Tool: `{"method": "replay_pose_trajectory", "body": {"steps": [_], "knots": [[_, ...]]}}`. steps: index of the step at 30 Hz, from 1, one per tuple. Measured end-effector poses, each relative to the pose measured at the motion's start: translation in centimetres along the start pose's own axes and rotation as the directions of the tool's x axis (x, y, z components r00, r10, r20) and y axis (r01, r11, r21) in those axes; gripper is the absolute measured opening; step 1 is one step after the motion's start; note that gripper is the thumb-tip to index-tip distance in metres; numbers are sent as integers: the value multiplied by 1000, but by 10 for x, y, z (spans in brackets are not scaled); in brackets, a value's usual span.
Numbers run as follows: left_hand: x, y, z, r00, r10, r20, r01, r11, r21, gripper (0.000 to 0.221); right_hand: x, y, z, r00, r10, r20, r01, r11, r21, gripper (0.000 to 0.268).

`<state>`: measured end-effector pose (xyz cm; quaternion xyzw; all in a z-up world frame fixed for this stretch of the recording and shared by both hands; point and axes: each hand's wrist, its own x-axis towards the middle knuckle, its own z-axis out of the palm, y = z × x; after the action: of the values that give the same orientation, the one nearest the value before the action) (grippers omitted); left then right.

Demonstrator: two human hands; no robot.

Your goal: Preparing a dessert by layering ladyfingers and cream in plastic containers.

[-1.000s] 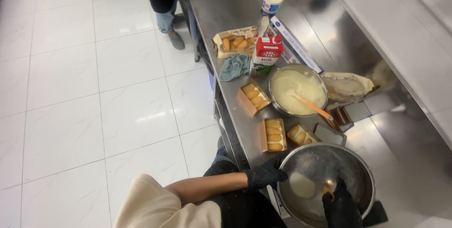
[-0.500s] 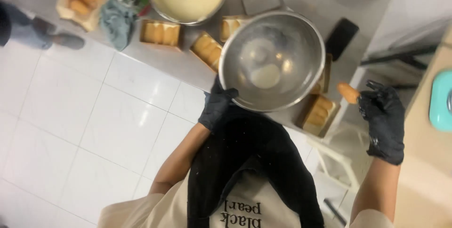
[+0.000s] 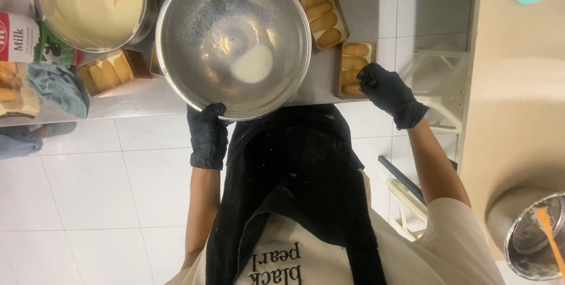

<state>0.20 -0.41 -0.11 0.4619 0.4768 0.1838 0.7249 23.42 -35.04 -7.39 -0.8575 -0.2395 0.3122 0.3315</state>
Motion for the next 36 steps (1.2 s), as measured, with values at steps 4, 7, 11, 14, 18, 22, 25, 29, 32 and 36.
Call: {"method": "replay_pose_trajectory", "body": {"steps": [4, 7, 11, 14, 18, 22, 25, 29, 32, 36], "knots": [[5, -12, -12, 1000, 16, -14, -16, 1000, 0, 68, 1, -12, 8, 995, 87, 45, -77, 979, -187, 16], [-2, -10, -12, 1000, 16, 11, -15, 999, -32, 69, 3, 15, 23, 988, -140, -61, 91, 859, -504, 16], [-6, -6, -6, 1000, 25, 8, -25, 998, -57, 71, 6, -6, 20, 987, -124, -100, 63, 879, -473, 24], [-16, 8, 3, 1000, -7, 12, 8, 995, -101, 75, 11, 0, 29, 988, -143, -50, 104, 882, -460, 25], [-11, -3, -9, 999, -30, 45, 37, 983, -181, 73, 8, -6, 33, 995, -98, -32, 72, 881, -467, 26], [-26, 13, -7, 997, -75, 22, 77, 987, -138, 72, 17, -10, 35, 997, -55, -50, 22, 866, -499, 27], [-21, 0, -34, 999, -38, 34, 39, 998, -42, 74, 22, 4, 38, 995, -97, 11, 89, 856, -509, 28], [-40, 3, -69, 999, 18, 27, -17, 999, -28, 74, 21, -77, 17, 984, -173, -42, 138, 890, -434, 30], [-68, 10, -103, 1000, 15, -11, -15, 1000, 12, 73, 37, -132, 34, 853, -521, -27, 491, 819, -297, 26], [-103, 5, -150, 986, -77, -149, 50, 984, -173, 75, 51, -213, 94, 842, -527, 114, 539, 827, -158, 33]]}}
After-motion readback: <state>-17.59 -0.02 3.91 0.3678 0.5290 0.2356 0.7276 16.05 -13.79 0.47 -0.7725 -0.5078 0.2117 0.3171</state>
